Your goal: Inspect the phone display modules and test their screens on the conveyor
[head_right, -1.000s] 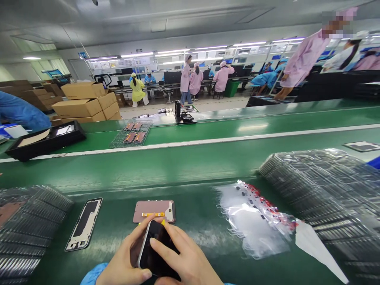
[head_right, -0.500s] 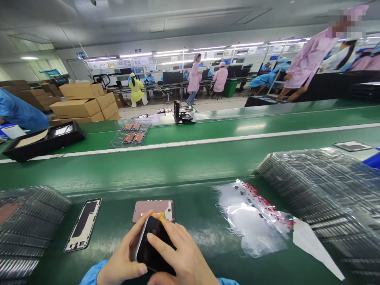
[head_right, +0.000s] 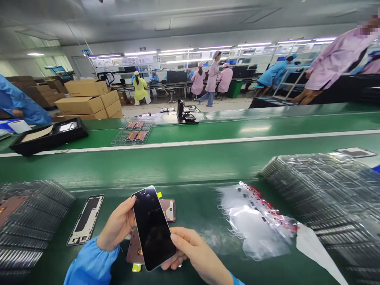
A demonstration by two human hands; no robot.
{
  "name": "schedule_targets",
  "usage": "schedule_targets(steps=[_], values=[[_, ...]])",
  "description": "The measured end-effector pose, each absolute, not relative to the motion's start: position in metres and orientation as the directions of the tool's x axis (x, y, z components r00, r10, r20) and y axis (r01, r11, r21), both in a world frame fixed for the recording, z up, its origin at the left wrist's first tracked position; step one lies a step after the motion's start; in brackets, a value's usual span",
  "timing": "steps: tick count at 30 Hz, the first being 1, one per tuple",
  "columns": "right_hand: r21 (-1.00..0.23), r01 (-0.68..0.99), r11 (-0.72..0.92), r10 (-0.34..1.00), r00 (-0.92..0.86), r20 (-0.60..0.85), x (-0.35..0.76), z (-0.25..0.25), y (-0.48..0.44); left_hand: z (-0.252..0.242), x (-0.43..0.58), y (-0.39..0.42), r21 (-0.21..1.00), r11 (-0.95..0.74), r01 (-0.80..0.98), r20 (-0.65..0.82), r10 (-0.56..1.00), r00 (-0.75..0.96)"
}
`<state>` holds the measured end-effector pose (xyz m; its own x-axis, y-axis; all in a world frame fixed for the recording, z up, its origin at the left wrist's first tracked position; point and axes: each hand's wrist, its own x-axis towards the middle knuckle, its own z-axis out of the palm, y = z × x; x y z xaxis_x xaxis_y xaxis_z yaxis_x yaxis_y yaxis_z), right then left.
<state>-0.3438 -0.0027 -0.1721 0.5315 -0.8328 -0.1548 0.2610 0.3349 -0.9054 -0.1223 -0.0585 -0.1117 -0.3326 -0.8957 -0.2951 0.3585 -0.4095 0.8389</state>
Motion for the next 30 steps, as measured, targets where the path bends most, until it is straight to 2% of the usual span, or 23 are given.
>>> schedule_targets(steps=[3,7,12,17,26,30], values=[[-0.919,0.267,0.290,-0.852,0.510,-0.120,-0.339,-0.178,0.000,-0.108,-0.124,-0.060,0.846,-0.401,0.352,-0.286,-0.898,-0.335],[-0.930,0.281,0.237,-0.900,0.425,-0.101,-0.338,-0.175,0.000,-0.105,-0.130,-0.055,0.874,-0.343,0.346,-0.181,-0.888,-0.422],[-0.925,0.327,0.195,-0.953,0.288,-0.099,-0.346,-0.167,-0.004,-0.115,-0.132,-0.034,0.961,-0.268,0.067,-0.202,-0.847,-0.492],[-0.921,0.355,0.163,-0.964,0.254,-0.073,-0.346,-0.166,-0.005,-0.126,-0.136,-0.018,0.966,-0.212,-0.144,-0.256,-0.849,-0.462],[-0.935,0.341,0.098,-0.951,0.310,0.013,-0.346,-0.170,0.001,-0.136,-0.142,-0.012,0.980,-0.161,-0.120,-0.193,-0.921,-0.339],[-0.946,0.308,0.105,-0.950,0.311,-0.004,-0.345,-0.169,0.002,-0.145,-0.143,-0.008,0.984,-0.160,-0.072,-0.174,-0.936,-0.307]])
